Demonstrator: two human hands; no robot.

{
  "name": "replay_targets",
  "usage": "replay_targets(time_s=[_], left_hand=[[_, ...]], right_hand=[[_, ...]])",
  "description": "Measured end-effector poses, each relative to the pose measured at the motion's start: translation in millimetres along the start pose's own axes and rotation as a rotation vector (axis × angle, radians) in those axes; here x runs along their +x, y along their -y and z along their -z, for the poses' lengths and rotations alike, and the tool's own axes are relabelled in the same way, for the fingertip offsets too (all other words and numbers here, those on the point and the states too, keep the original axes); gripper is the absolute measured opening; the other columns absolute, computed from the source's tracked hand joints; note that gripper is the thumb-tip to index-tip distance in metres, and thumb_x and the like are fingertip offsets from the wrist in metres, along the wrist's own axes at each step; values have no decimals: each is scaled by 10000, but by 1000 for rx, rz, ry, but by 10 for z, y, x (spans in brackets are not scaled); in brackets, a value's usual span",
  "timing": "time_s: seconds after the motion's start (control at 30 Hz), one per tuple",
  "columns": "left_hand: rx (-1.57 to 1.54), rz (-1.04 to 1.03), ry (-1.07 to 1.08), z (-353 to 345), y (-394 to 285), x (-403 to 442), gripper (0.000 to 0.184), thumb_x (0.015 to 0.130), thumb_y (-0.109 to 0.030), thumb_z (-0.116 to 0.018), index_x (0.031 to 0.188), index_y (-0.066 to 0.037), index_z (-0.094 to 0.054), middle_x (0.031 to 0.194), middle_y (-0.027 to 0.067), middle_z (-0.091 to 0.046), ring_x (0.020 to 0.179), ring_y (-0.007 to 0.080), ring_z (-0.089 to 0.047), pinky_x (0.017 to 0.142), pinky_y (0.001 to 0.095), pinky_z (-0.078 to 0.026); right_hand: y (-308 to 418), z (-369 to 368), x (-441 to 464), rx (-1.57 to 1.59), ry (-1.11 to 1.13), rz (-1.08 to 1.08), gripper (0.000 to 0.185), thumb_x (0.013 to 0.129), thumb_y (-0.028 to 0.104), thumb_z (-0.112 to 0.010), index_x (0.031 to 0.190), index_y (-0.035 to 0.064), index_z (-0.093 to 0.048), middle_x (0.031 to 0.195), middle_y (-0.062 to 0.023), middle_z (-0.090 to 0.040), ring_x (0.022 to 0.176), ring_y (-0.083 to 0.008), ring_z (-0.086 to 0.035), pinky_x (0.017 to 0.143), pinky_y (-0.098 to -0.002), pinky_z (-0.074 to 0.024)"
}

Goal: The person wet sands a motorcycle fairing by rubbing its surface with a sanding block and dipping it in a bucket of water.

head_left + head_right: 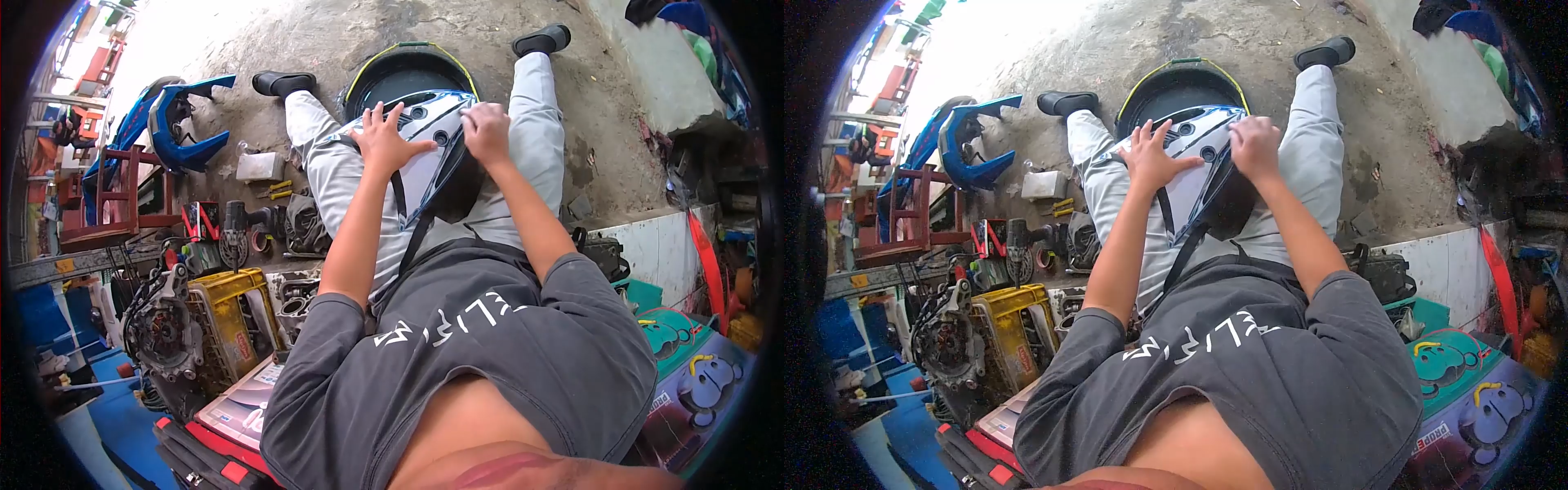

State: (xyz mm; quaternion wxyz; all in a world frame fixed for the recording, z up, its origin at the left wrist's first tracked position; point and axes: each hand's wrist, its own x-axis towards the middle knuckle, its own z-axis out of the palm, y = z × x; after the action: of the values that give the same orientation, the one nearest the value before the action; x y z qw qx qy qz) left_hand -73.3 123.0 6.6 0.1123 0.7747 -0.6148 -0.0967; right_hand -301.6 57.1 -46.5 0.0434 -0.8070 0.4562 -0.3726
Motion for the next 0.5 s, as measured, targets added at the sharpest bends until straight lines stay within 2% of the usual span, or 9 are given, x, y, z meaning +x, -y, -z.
replay_targets(time_s=[0.07,0.2,0.3,0.4,0.5], left_hand=[[-6,9,22,31,-24,17,1244,554,-856,-874,1607,-275,-556,1727,175,-411,1619,401,-316,1219,772,-208],[-2,-4,4,-8,-4,-11,1248,563,-873,-863,1611,-269,-555,1726,174,-423,1624,396,-315,1222,774,-190],[-7,-8,-21,-25,10,-8,1240,567,-871,-862,1607,-265,-561,1722,171,-430,1620,398,-322,1225,767,-195],[-1,1,4,-1,2,1,1242,568,-876,-858,1606,-264,-561,1720,172,-432,1614,398,-334,1227,763,-196],[-4,-8,-6,-6,3,0,1225,566,-836,-887,1601,-265,-565,1722,156,-423,1618,402,-317,1216,779,-215]], right_hand=[[-132,-41,-2,-14,-46,-136,163,888,199,-776,1040,147,-807,1038,-23,-733,1074,-280,-652,945,-483,-472],[148,85,-113,80,43,223,140,925,198,-763,1044,135,-801,1060,-35,-728,1082,-285,-646,949,-485,-470],[-38,44,-56,-18,-36,67,153,930,196,-754,1060,130,-800,1085,-39,-726,1097,-282,-648,948,-482,-468],[-55,-9,-43,-9,1,-138,179,924,194,-756,1084,127,-800,1111,-38,-725,1122,-279,-649,950,-479,-465],[134,40,-185,37,47,152,174,919,193,-759,1077,126,-793,1115,-34,-725,1137,-277,-647,955,-478,-472]])
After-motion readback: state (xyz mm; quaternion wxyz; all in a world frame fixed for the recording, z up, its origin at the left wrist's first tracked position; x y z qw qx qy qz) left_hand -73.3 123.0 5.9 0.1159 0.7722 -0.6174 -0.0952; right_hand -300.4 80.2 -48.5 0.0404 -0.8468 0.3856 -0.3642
